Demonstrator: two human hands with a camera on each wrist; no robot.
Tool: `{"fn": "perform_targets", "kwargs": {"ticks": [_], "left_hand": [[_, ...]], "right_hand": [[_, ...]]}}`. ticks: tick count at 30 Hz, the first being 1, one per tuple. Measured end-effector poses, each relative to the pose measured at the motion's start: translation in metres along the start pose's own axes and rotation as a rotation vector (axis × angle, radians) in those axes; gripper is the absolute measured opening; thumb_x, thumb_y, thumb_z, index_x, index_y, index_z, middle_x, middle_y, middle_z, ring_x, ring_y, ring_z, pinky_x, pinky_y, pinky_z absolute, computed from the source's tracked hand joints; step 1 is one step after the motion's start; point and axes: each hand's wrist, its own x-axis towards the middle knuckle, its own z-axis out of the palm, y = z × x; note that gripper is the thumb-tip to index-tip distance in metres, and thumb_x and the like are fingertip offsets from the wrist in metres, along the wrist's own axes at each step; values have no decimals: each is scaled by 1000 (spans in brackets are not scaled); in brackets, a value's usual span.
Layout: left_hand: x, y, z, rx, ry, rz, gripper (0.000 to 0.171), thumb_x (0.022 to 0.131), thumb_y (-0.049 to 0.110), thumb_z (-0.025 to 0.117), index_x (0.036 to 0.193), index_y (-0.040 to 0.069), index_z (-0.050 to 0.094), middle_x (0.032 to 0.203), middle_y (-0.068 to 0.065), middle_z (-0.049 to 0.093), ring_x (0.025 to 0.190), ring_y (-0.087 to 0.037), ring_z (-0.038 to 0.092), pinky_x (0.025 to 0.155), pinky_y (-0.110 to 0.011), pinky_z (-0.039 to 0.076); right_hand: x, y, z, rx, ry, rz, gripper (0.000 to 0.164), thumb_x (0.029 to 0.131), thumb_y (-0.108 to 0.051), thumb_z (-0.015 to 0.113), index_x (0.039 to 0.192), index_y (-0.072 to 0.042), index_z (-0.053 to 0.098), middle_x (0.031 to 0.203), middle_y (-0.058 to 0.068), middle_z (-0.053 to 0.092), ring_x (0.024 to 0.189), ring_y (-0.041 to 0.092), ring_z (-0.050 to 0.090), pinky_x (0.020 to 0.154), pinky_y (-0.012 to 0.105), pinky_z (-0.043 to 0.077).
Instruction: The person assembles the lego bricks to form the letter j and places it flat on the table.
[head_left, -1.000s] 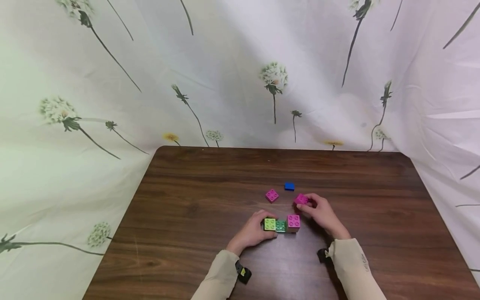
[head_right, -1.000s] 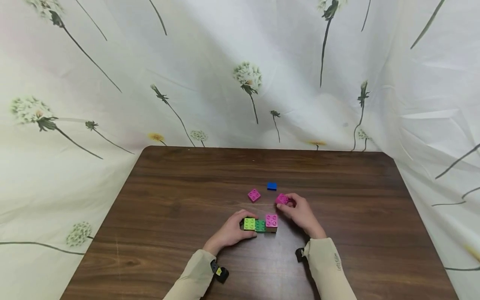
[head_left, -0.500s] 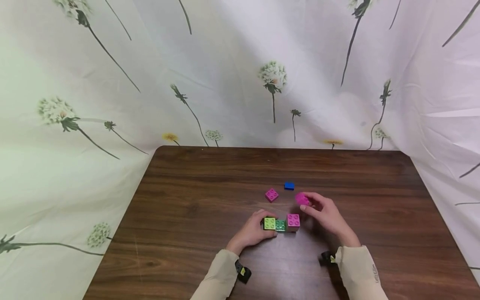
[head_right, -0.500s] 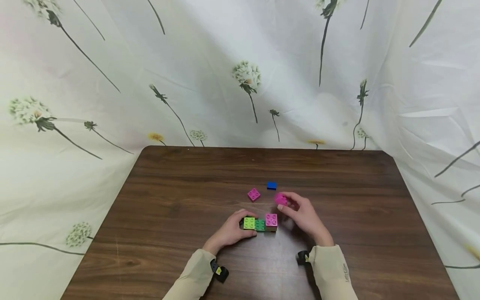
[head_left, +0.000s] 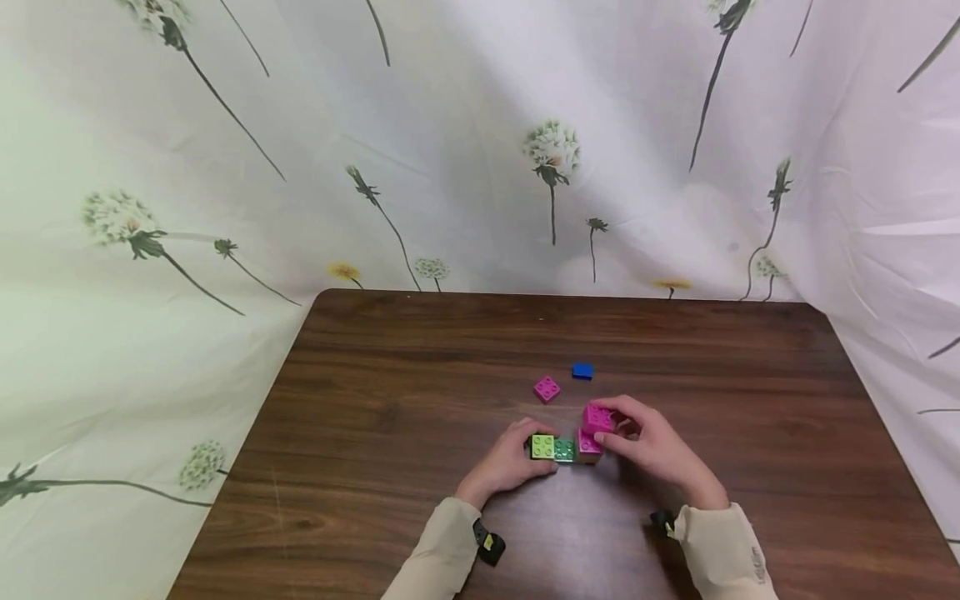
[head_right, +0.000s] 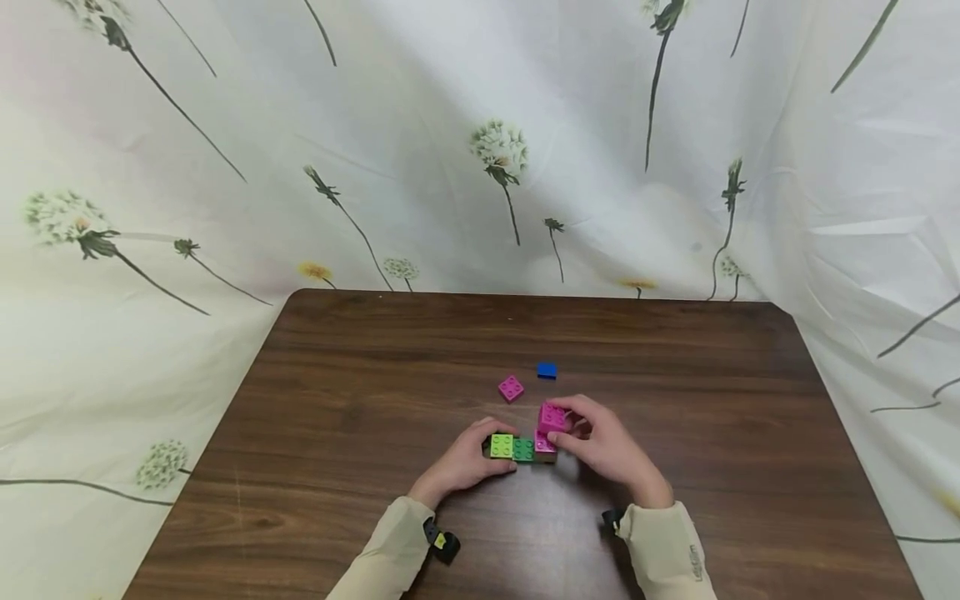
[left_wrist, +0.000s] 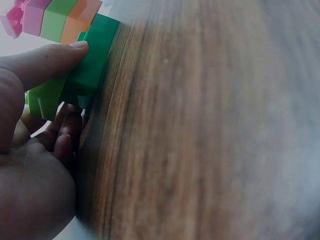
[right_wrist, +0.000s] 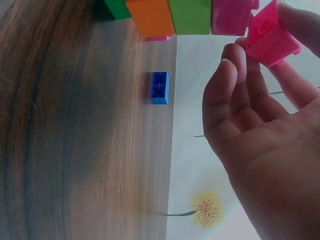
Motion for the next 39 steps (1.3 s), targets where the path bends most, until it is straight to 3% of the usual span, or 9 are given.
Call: {"fn": "perform_targets", "kwargs": {"ticks": [10,18,29,39], "left_hand": [[0,2,0,-20,-11,-37,43,81,26,77,121,19,63,119,2,61,110,-16,51,93,-35,42],[0,2,0,-12,-10,-45,41,82,24,76,120,18,64,115,3,61,106,-13,51,91,-31,42],[-1,3,1,-3,-5,-41,39,82,25,76,118,18,64,112,3,61,105,-13,51,90,-32,42],[0,2,0,5,-5,-37,39,81,25,77,117,17,64,112,3,61,107,-15,51,90,-32,42]], "right_hand": [[0,-3,5,-23,-17,-25,37,87,-22,72,122,-15,63,102,-1,62,88,10,57,76,25,52],[-5,-5,6,-66,-31,-91,37,86,-22,74,120,-16,64,104,-2,63,89,8,57,76,27,53],[-9,-6,8,-104,19,-102,39,80,-15,78,118,-18,65,103,-8,62,85,4,57,75,26,53],[-10,-5,9,-141,51,-218,40,79,-9,79,116,-16,66,103,-5,63,83,2,56,71,24,52]]}}
